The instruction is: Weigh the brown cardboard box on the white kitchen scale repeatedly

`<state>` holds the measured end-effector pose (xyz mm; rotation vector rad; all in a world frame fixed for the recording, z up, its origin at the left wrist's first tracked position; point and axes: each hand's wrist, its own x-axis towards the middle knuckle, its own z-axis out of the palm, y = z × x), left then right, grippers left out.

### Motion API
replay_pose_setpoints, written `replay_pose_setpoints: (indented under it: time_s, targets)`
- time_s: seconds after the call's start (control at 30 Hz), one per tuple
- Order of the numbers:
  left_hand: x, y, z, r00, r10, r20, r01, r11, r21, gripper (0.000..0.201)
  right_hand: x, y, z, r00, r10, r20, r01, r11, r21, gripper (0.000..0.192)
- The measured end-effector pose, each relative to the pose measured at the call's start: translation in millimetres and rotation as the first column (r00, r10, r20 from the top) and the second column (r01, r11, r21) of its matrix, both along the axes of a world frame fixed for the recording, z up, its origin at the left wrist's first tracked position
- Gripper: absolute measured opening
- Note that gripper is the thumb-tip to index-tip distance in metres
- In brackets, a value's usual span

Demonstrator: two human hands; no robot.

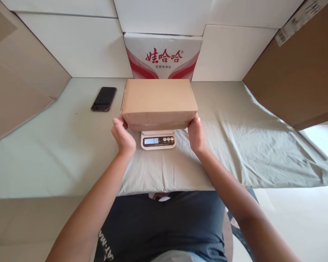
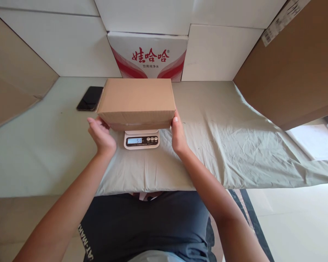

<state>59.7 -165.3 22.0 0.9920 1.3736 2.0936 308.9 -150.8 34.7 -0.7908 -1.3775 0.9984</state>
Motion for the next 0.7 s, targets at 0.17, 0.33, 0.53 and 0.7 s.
replay_pose_setpoints:
  time_s: [0.17, 0.33, 0.53, 0.7]
  targets:
    - [-1, 6, -4.5, 1.0, -0.003, 0.026, 0.002, 1.0, 0.024, 0.08, -9, -3, 1.3, 0.997, 0.027, -0.079, -0.031, 0.998, -0.049, 0.071]
    - [-5, 15, 12.8, 0.979, -0.199, 0.038, 0.197, 0.979, 0.054, 0.088, -11, 0, 22.4, 0.996, -0.02, -0.084, 0.018, 1.0, -0.022, 0.068]
    - [-16, 41, 49.2, 0.881, -0.472, 0.032, 0.468, 0.88, 0.085, 0.089, -5, 41, 63.0, 1.0, -0.011, -0.014, 0.012, 0.998, 0.065, 0.079]
    - [-26, 94, 43.9, 0.859, -0.511, 0.031, 0.506, 0.857, 0.097, 0.086, -24, 108, 48.4, 0.994, -0.011, -0.106, 0.021, 0.995, 0.095, 0.08]
